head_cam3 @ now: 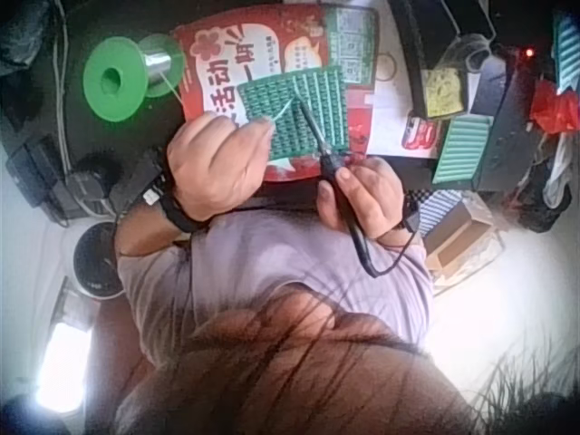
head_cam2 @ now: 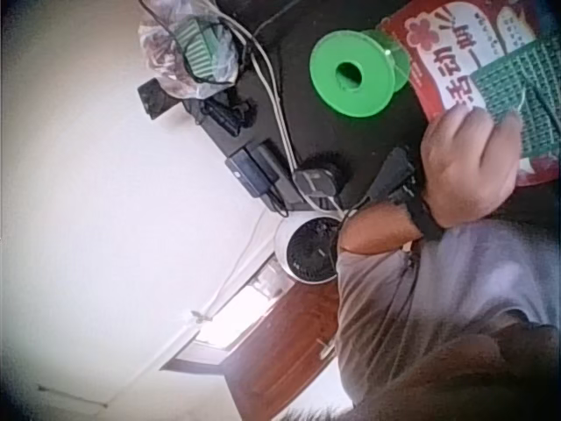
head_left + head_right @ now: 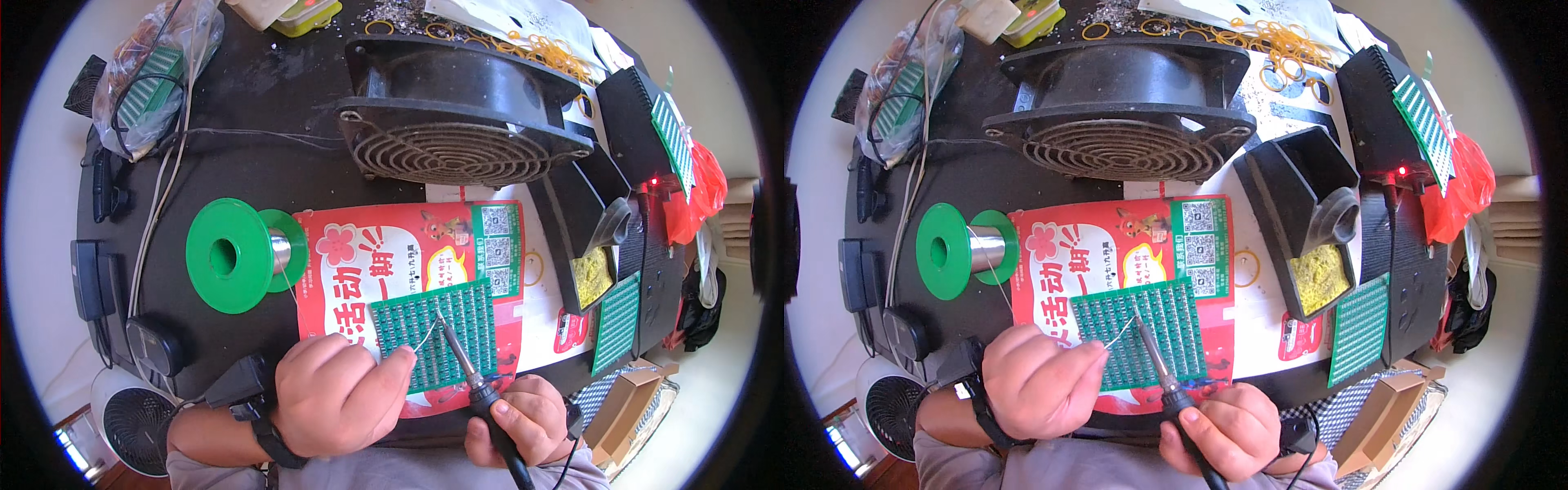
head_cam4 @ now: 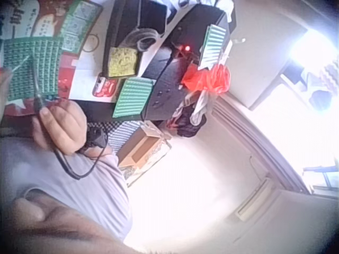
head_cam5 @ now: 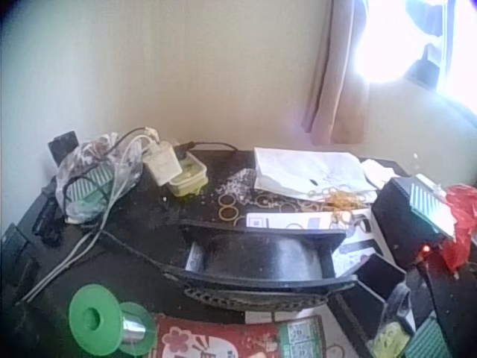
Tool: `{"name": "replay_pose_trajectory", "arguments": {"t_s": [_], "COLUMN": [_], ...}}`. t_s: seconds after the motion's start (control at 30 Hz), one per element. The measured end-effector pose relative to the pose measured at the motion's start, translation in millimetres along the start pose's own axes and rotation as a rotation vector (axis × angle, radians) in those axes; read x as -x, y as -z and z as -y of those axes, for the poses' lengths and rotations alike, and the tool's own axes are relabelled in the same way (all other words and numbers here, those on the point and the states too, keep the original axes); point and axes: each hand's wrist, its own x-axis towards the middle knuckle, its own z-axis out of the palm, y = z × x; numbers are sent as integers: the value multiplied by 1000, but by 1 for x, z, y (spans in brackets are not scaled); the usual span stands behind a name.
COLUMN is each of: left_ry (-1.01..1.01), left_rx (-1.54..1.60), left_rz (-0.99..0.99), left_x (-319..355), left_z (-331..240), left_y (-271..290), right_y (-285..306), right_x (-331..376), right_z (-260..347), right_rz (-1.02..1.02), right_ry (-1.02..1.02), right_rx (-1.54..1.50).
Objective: Soldering components onto a green printed circuit board using a soldering iron and solder wire.
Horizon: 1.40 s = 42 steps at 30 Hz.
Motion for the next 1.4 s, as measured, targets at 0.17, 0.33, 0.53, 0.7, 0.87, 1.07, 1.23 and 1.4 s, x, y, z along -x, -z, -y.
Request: {"name": "replay_pose_trajectory", "arguments": {"t_s": [0.17, 0.33, 0.53, 0.7, 0.87, 1.07, 1.23, 1.4], "left_ry": [-15, -15, -28, -38, -42, -51, -43, -47], "left_rx": [-49, -46, -30, -38, -40, -44, -43, -50], "left_rz": [-22, -11, 4, 16, 29, 44, 49, 53], "left_x": [3, 4, 3, 2, 2, 3, 3, 3], "left_z": [4, 3, 3, 3, 3, 3, 3, 3], "left_y": [-6, -7, -6, -5, -5, -5, -6, -6], "right_y": [-7, -4, 0, 1, -1, -1, -4, -3], "right_x": [0, -1, -1, 0, 1, 1, 0, 1], "right_z": [-3, -2, 6, 6, 6, 6, 7, 7], "right_rz": [-73, -35, -5, -2, -30, -34, -66, -73], "right_ry": [20, 21, -42, -48, -42, -42, -55, -30], "right_rx": [-8, 11, 57, 33, 26, 49, 56, 32]}}
